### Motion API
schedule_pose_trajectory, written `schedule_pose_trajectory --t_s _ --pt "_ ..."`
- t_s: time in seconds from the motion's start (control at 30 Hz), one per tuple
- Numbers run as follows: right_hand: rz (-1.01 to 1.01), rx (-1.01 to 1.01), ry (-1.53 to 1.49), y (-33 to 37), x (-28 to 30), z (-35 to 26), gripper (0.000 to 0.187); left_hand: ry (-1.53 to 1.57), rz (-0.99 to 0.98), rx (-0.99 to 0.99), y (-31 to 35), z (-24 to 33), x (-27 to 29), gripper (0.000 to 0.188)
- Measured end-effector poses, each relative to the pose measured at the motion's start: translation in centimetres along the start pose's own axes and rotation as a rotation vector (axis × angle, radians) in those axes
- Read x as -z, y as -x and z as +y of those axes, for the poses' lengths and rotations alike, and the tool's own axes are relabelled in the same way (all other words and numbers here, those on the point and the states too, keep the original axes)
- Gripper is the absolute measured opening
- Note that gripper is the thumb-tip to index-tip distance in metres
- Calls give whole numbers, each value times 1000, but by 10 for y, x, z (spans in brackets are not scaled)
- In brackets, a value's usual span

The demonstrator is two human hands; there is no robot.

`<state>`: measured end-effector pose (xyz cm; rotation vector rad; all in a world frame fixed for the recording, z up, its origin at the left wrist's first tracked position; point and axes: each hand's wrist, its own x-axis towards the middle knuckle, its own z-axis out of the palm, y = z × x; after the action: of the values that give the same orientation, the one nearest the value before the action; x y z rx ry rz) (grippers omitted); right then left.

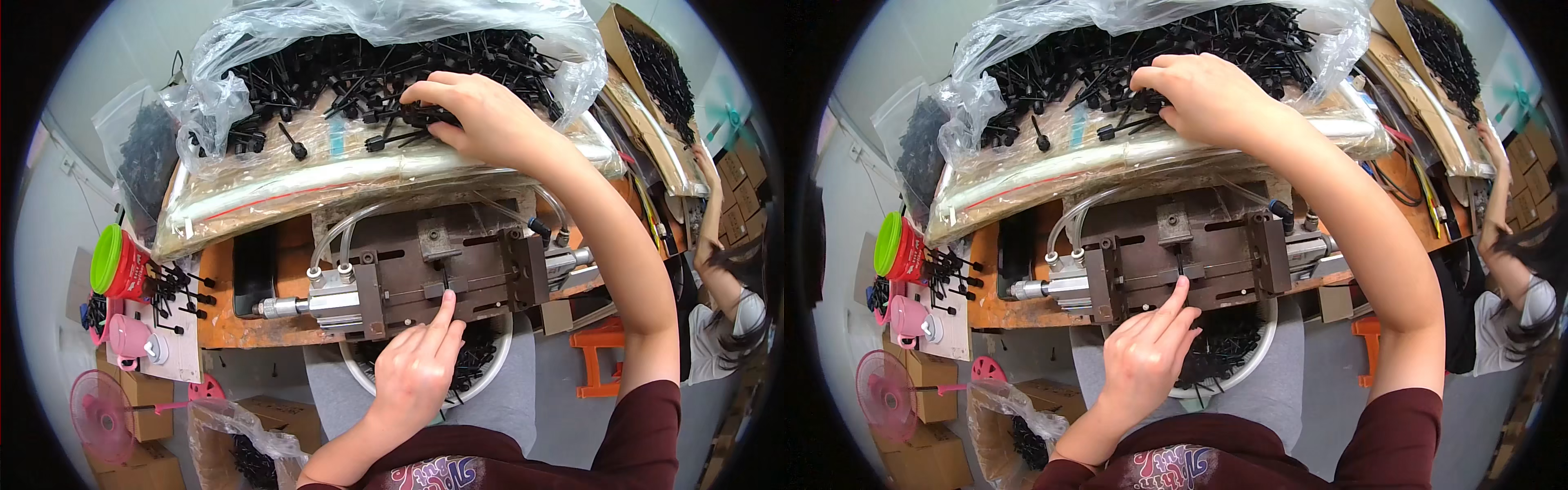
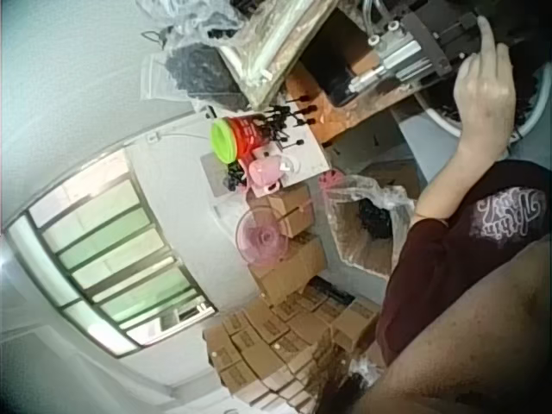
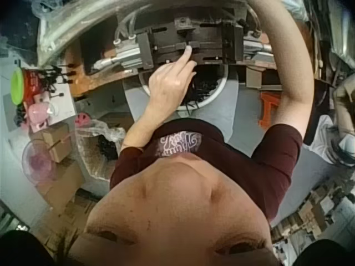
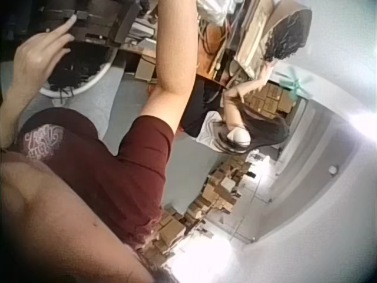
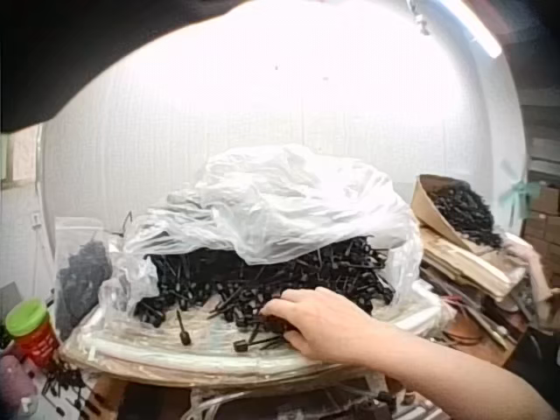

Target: Assembling small black plastic industrial or furniture components using a bench-mounted pneumatic press or jig.

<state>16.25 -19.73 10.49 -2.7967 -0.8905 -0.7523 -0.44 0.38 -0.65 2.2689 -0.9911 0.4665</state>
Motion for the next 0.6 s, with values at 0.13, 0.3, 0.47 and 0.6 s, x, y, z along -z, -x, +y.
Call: schedule_pose_trajectory --t_s 0.13,0.3,0.47,0.6 --pt "124 61 -8 2 7 1 28 -22 -15 -7 -8 -2 3 24" --pt "-16 -45 -133 -31 21 9 37 -36 -41 24 -9 1 4 24" --pt "-334 -142 -117 -65 17 -1 60 -44 -44 24 -10 1 6 24" --pt "-626 -210 124 -87 -2 -5 64 -46 -54 22 -12 3 5 23"
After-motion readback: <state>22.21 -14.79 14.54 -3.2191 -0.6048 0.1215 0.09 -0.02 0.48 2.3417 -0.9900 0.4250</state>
